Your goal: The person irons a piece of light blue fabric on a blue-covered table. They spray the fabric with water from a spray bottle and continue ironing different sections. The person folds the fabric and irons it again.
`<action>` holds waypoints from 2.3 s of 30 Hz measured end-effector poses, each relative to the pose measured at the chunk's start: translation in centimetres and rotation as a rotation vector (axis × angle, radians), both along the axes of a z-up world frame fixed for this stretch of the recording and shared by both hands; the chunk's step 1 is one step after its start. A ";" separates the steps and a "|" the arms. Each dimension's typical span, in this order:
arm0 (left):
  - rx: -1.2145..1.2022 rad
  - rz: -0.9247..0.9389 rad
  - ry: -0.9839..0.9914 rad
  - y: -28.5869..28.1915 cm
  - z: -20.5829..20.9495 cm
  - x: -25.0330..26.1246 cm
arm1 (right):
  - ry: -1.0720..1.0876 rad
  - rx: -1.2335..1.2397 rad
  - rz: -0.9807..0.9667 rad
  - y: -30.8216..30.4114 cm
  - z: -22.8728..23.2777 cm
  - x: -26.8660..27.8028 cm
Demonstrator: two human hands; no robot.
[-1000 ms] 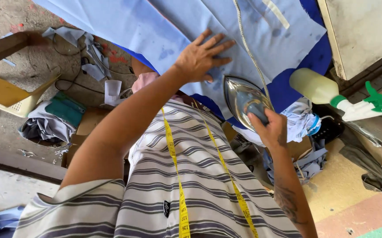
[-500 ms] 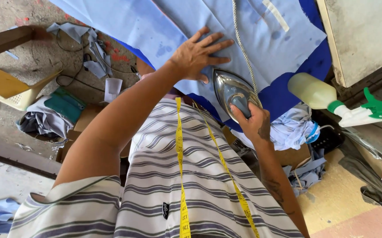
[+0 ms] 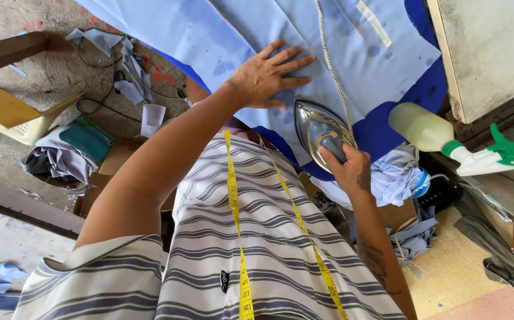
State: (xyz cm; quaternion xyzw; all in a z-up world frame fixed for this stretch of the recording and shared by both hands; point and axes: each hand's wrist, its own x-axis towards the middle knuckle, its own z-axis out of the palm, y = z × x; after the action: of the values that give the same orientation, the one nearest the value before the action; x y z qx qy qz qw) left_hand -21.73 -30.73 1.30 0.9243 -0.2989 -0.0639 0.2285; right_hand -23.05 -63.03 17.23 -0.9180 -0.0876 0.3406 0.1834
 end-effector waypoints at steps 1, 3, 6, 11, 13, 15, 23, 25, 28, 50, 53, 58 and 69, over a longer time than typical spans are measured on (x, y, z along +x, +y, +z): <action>-0.037 0.040 -0.106 0.4 0.0 -0.2 | -0.007 0.001 -0.005 -0.2 -0.1 -0.1; -0.075 0.076 -0.213 1.5 0.2 -0.4 | -0.016 0.001 -0.015 -0.3 -0.3 -0.2; 0.078 0.110 -0.269 3.3 0.0 -0.9 | -0.043 0.019 -0.010 0.2 -0.2 -0.3; -0.088 0.020 -0.277 5.6 -1.2 -0.7 | -0.072 0.075 -0.020 1.7 -0.4 0.0; -0.094 0.015 -0.268 5.7 -1.4 -0.6 | -0.080 0.080 -0.003 2.1 -0.6 0.1; -0.099 0.011 -0.257 5.8 -1.4 -0.6 | -0.087 0.086 0.014 2.3 -0.6 0.1; -0.125 0.031 -0.290 5.7 -0.7 -0.5 | -0.143 0.109 0.045 3.0 -0.8 -0.3; -0.121 0.053 -0.311 5.5 -0.4 -0.4 | -0.135 0.118 0.037 3.0 -0.5 -0.5; -0.130 0.047 -0.268 5.6 -0.6 -0.5 | -0.140 0.130 0.031 2.8 -0.6 -0.8; -0.034 -0.005 0.250 8.5 4.1 0.7 | -0.063 0.059 0.006 4.7 -2.9 -0.1; -0.056 0.020 0.311 8.6 5.1 1.1 | -0.066 0.040 0.016 4.8 -3.9 0.1; -0.080 0.048 -0.033 9.7 1.5 0.3 | -0.069 0.032 0.040 7.1 -3.8 0.8; -0.076 -0.029 -0.064 15.1 1.8 1.6 | -0.059 0.036 0.061 9.6 -3.1 1.4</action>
State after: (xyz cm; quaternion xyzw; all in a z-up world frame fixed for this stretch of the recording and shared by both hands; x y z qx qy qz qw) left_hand -20.10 -15.65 3.13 0.9122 -0.3214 -0.0263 0.2528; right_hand -21.64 -53.42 14.09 -0.9211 -0.1274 0.3171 0.1868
